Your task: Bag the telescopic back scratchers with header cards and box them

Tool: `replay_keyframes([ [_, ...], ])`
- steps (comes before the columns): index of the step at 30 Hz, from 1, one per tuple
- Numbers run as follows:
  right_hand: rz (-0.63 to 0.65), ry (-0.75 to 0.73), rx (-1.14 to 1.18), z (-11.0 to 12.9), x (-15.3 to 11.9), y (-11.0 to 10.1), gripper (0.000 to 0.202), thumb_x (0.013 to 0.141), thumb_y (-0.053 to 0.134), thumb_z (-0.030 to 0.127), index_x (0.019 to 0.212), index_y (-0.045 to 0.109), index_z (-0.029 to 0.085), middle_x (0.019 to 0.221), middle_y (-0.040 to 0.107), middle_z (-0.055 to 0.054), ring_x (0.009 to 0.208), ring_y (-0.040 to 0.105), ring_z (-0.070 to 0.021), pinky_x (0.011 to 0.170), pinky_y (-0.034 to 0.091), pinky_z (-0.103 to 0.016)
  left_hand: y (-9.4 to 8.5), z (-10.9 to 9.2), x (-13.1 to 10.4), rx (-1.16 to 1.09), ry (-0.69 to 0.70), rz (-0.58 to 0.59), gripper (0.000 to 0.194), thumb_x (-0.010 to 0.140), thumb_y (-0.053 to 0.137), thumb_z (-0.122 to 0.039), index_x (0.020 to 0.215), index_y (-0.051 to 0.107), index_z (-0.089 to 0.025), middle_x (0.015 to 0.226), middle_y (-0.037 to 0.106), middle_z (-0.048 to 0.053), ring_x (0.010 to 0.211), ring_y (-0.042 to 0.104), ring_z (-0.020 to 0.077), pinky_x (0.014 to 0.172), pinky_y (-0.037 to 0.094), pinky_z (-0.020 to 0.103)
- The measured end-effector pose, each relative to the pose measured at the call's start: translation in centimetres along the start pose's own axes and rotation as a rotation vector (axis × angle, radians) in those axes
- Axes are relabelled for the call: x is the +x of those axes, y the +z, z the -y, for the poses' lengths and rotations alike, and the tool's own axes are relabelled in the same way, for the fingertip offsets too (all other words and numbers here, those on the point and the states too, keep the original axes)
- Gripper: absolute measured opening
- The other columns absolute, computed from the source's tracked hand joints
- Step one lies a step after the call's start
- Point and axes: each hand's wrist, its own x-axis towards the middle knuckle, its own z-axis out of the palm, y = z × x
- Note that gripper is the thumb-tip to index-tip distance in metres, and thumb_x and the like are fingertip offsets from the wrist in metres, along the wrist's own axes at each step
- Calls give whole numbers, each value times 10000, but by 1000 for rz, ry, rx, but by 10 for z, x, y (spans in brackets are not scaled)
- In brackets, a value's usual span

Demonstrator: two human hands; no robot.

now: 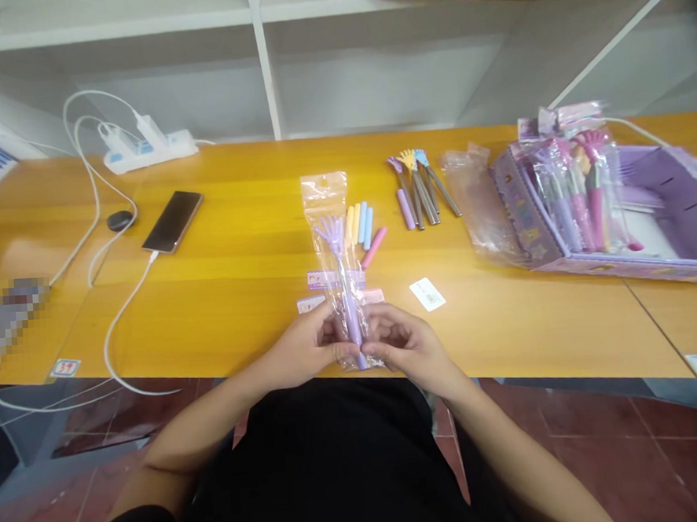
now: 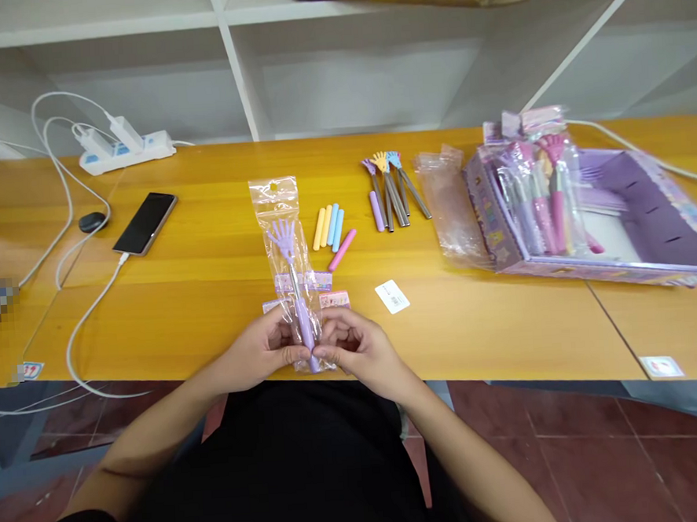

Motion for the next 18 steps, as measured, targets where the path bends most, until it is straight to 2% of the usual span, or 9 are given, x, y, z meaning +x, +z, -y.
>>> replay_keyframes([
  [3,-10,54,-7,0,1,-1,370,884,923,496,957,694,215,759,661,27,578,540,-90,520,436,-242,1,-5,-2,65,-21,-5,450,935,880,-426,1218,624,-187,1039,719,57,934,701,196,872,572,347],
  [6,29,141,32,1,-4,-1,422,877,926,517,871,640,207,731,656,39,538,526,-70,490,425,-213,0,-12,-4,138,-30,26,433,952,859,-434,1230,638,-186,1105,718,73,1007,703,215,922,570,362],
  [8,172,234,50,3,-10,1,401,893,915,502,889,650,202,740,694,30,575,608,-89,531,498,-211,-1,-15,-4,175,-6,25,411,973,828,-467,1220,661,-183,1136,711,76,1041,694,217,950,563,360],
  [10,373,288,-6,7,-18,6,321,928,888,453,926,694,198,801,756,5,654,696,-119,606,577,-233,-5,-15,-3,166,45,-47,402,1009,768,-519,1207,673,-182,1066,697,57,946,670,183,870,556,321],
  [12,546,278,-131,13,-24,12,197,979,835,367,945,733,202,852,790,-4,697,735,-130,647,601,-243,-9,-13,-1,131,99,-173,412,1036,717,-549,1235,674,-191,1019,687,42,854,634,152,776,537,285],
  [14,640,216,-279,18,-26,16,104,1008,788,273,936,744,213,836,791,10,696,743,-130,655,591,-242,-12,-10,1,126,135,-278,403,1037,713,-543,1246,677,-200,1041,694,47,847,630,146,747,536,272],
  [16,650,138,-403,23,-26,15,84,1015,760,214,933,745,222,788,777,27,666,731,-128,639,567,-242,-13,-7,3,141,142,-319,392,1019,742,-517,1245,668,-205,1074,700,53,871,645,150,750,550,269],
  [18,577,74,-485,26,-25,10,86,1038,717,211,954,728,229,754,760,36,645,711,-127,629,553,-248,-12,-6,2,155,123,-300,393,1010,758,-500,1245,644,-206,1041,695,43,847,652,148,726,555,267],
])
